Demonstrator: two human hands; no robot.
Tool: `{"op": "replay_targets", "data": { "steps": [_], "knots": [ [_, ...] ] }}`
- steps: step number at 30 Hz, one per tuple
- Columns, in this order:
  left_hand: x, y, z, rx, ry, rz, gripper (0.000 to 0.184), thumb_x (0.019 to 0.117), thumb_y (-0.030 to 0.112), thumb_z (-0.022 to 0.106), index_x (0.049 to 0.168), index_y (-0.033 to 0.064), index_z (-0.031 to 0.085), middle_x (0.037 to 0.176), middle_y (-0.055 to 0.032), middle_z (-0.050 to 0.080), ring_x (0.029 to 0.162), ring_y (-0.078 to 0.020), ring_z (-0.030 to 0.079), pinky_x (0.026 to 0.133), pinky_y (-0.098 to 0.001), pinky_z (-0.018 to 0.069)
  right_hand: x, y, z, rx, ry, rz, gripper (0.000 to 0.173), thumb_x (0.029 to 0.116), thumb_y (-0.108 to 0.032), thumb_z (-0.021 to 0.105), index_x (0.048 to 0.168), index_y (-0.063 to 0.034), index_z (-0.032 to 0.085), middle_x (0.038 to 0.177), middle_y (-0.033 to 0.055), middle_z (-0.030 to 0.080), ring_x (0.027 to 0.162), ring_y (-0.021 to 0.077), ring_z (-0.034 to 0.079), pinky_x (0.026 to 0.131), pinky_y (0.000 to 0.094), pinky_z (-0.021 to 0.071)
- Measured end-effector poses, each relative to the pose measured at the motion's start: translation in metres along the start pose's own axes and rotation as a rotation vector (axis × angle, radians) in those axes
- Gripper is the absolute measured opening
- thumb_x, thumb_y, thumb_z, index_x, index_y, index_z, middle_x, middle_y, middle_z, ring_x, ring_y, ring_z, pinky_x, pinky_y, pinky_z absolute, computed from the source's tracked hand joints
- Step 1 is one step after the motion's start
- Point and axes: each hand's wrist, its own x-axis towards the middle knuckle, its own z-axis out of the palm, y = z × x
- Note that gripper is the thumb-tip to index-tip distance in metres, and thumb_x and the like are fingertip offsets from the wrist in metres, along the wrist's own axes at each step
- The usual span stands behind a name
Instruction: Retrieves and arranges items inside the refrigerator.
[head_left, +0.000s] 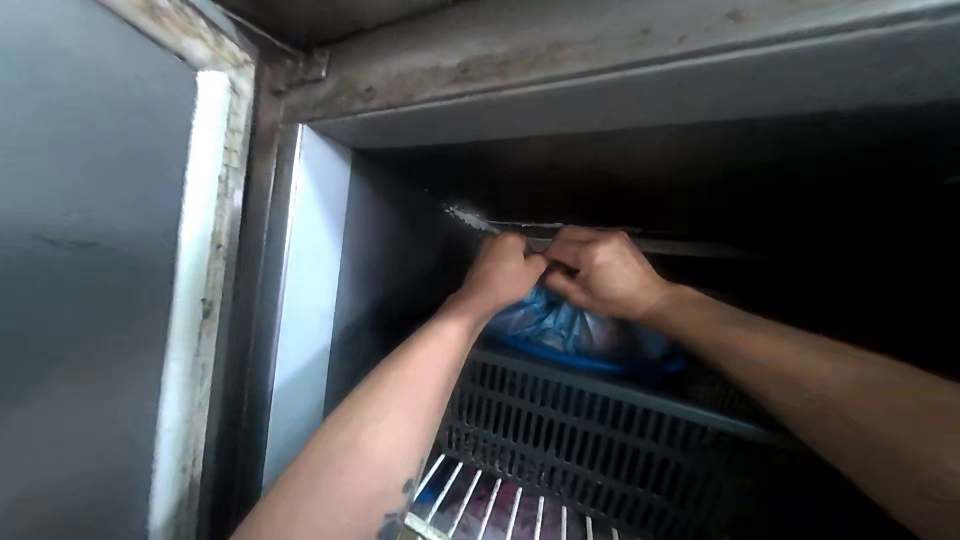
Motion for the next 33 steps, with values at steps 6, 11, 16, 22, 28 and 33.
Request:
{"op": "replay_targets", "data": {
  "steps": [6, 11, 16, 22, 28, 33],
  "knots": [
    [0.001, -0.01, -0.001, -0.22, -0.097, -0.079, 0.022, 0.1023, 0.017, 0.055, 0.094, 0.0003, 0.067, 0.07, -0.0074, 0.061, 0.054, -0.0126, 0.057, 0.055, -0.0298, 0.051, 0.001, -0.004, -0.004, 0.218, -0.079, 0.213, 0.009, 0.0828, -0.013, 0.067, 0.081, -0.0063, 0.072, 0.087, 0.0065, 0.06, 0.078, 0.0174, 0.059, 0.066, 0.0358, 0.0505],
    [-0.007, -0.007, -0.001, -0.127, -0.066, 0.001, 0.016, 0.0966, 0.014, 0.061, 0.093, 0.0017, 0.071, 0.073, -0.0077, 0.064, 0.058, -0.0143, 0.06, 0.057, -0.0334, 0.0523, -0.005, -0.01, -0.017, 0.107, -0.239, 0.235, 0.017, 0.0851, -0.022, 0.067, 0.09, -0.0064, 0.072, 0.091, 0.0085, 0.059, 0.08, 0.0218, 0.061, 0.066, 0.0402, 0.0523],
    [-0.016, -0.003, 0.002, 0.02, -0.044, 0.188, 0.015, 0.0955, 0.014, 0.064, 0.092, 0.0023, 0.073, 0.076, -0.0086, 0.067, 0.071, -0.0192, 0.063, 0.068, -0.0422, 0.0522, 0.0, -0.017, -0.037, 0.149, -0.384, 0.269, 0.018, 0.0836, -0.025, 0.071, 0.084, -0.0075, 0.072, 0.085, 0.0069, 0.063, 0.08, 0.0197, 0.062, 0.07, 0.0391, 0.0514],
    [-0.011, -0.001, 0.004, 0.211, -0.033, 0.278, 0.016, 0.0925, 0.019, 0.064, 0.09, 0.0052, 0.072, 0.092, -0.01, 0.067, 0.091, -0.0264, 0.066, 0.075, -0.0521, 0.0534, -0.007, -0.017, -0.028, 0.035, -0.352, 0.224, 0.017, 0.0825, -0.025, 0.071, 0.08, -0.0088, 0.067, 0.087, 0.0066, 0.058, 0.078, 0.0226, 0.062, 0.062, 0.0433, 0.0512],
    [0.002, 0.004, -0.001, 0.203, -0.08, 0.191, 0.023, 0.0935, 0.021, 0.065, 0.08, 0.0032, 0.069, 0.076, -0.0104, 0.065, 0.076, -0.0249, 0.064, 0.068, -0.0483, 0.051, -0.016, -0.019, -0.017, -0.003, -0.198, 0.218, 0.017, 0.0833, -0.021, 0.069, 0.083, -0.0044, 0.069, 0.085, 0.0108, 0.061, 0.078, 0.0259, 0.064, 0.065, 0.0418, 0.0525],
    [0.006, 0.008, -0.002, 0.12, -0.147, 0.091, 0.037, 0.0961, 0.029, 0.067, 0.069, 0.0047, 0.059, 0.068, -0.0089, 0.057, 0.064, -0.022, 0.057, 0.06, -0.0441, 0.047, -0.008, -0.027, -0.027, 0.174, -0.24, 0.361, 0.013, 0.0834, -0.015, 0.074, 0.085, -0.0028, 0.071, 0.09, 0.0102, 0.064, 0.081, 0.0194, 0.063, 0.072, 0.0357, 0.0521]
  ]
}}
